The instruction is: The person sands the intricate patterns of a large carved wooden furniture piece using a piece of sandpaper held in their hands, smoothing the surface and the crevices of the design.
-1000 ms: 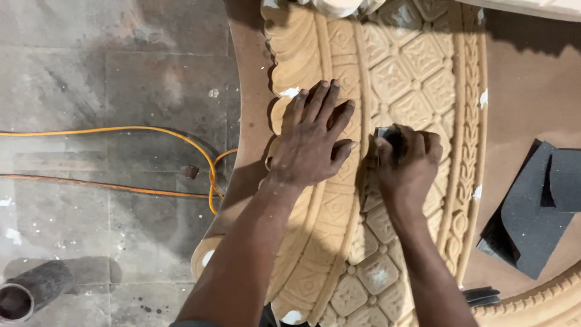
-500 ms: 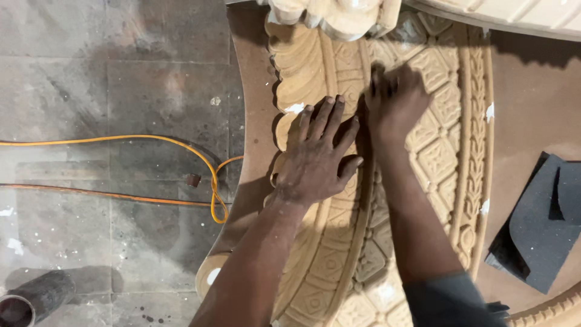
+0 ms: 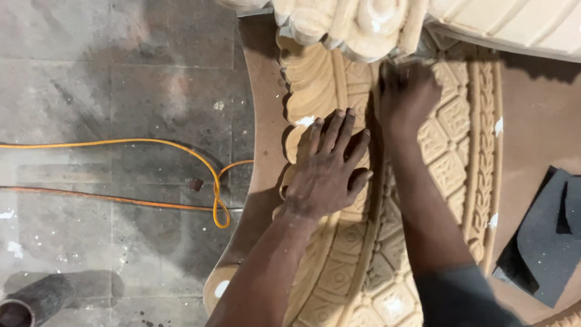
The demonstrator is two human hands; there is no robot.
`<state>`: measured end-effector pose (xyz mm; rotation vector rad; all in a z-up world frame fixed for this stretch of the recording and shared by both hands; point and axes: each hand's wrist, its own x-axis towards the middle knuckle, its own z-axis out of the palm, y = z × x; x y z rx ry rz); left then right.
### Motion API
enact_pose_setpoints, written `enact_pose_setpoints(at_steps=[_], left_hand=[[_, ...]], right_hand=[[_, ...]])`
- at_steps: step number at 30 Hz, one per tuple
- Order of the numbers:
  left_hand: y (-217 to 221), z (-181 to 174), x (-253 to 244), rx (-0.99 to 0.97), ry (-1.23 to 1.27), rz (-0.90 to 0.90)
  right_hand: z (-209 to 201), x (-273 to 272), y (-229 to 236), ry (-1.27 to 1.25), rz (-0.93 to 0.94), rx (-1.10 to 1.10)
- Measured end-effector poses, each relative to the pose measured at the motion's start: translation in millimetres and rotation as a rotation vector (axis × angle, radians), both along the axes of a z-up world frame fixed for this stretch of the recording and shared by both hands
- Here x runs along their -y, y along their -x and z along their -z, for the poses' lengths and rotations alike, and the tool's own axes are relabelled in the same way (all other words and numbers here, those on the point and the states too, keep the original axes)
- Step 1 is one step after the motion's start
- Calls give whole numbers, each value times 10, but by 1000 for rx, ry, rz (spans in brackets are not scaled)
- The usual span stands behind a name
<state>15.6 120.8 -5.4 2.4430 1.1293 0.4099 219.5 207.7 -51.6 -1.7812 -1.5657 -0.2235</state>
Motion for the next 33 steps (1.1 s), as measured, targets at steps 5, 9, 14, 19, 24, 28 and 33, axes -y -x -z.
enact_pose_setpoints(at_steps=[5,9,14,19,24,28,33], left_hand=[[23,-35,-15,-78,51,18],[17,-22,-10,-15,21,-2],[-9,55,-11,-18,-22,-7],[-1,10,-27,-42,-35,-1],[9,-110,-16,-32,-4,-32],[43,-211,-51,-231,65,49],[33,-131,-17,43,-29,-32]], right_hand=[[267,-482,-131,-109,-32,15],[150,379,-295,-35,-42,165],[259,-242,-546,-25,67,112],[132,76,-227,165,77,-164],[-38,-178,34,33,14,-142],[26,-717,200,-430,-246,-126],[-90,-316,79,-110,-151,-103]])
